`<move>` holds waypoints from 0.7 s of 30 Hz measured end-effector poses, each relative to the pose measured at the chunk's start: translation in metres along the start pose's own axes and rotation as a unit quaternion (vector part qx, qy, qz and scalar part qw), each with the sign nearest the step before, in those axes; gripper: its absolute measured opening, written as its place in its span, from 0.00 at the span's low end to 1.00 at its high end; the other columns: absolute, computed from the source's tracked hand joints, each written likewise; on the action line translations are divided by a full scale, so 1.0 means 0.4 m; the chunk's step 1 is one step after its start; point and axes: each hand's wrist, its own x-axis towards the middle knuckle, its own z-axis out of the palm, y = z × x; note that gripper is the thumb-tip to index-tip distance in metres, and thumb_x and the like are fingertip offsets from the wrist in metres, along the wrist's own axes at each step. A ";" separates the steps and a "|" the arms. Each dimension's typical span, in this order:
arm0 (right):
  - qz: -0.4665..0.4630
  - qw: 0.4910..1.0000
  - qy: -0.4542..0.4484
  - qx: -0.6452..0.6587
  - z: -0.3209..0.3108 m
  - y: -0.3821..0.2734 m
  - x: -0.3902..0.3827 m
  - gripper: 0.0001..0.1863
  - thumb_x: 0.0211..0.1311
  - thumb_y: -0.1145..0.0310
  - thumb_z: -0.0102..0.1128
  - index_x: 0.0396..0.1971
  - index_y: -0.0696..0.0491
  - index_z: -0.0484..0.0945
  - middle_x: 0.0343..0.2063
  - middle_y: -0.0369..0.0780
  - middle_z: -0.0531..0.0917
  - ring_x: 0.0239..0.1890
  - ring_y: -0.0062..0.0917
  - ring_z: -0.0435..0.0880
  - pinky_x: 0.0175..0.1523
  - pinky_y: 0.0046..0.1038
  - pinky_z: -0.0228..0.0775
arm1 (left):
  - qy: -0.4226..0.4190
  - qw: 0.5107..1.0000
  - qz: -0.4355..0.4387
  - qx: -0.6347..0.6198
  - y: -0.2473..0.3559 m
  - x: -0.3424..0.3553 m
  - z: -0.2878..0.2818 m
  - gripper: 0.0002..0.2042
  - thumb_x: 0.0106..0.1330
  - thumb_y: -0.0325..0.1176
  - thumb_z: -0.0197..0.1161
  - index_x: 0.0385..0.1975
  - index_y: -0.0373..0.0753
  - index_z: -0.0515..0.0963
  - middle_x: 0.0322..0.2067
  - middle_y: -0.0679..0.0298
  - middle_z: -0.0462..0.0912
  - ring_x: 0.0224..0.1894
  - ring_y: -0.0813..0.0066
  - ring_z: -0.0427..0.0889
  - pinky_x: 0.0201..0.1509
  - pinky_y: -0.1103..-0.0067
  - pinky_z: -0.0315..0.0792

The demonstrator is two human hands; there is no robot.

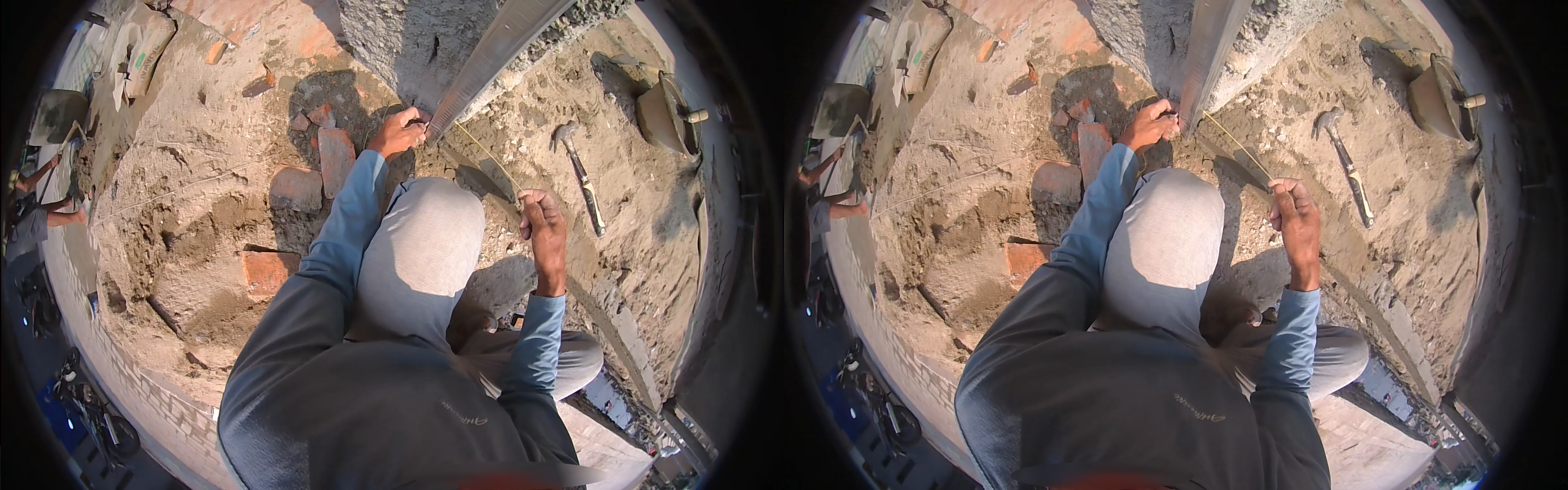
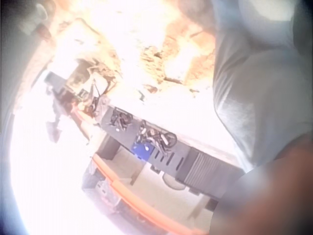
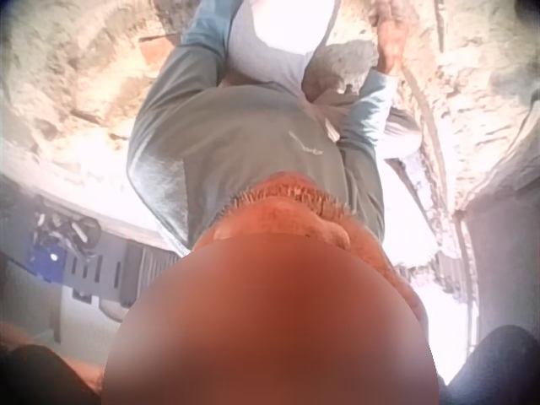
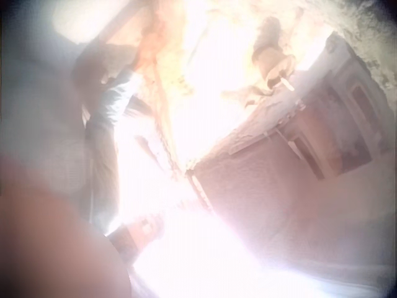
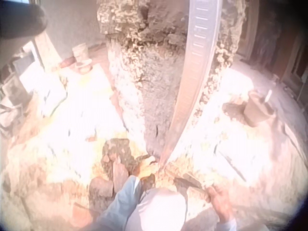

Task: The person uses a string line and a hammer to align and secure a brick in a wall. They repeatedly adjust the string line and tap the brick to ensure it is level and properly positioned within the mortar bed.

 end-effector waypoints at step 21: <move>0.001 1.000 0.003 -0.011 0.002 -0.026 0.003 0.13 0.74 0.57 0.55 0.43 0.51 0.80 0.19 0.28 0.72 0.20 0.11 0.66 0.26 0.17 0.58 | 0.082 0.960 -0.034 -0.267 -0.039 0.009 0.040 0.09 0.71 0.30 0.59 0.44 0.31 0.73 0.29 0.61 0.79 0.21 0.78 0.74 0.26 0.81 0.68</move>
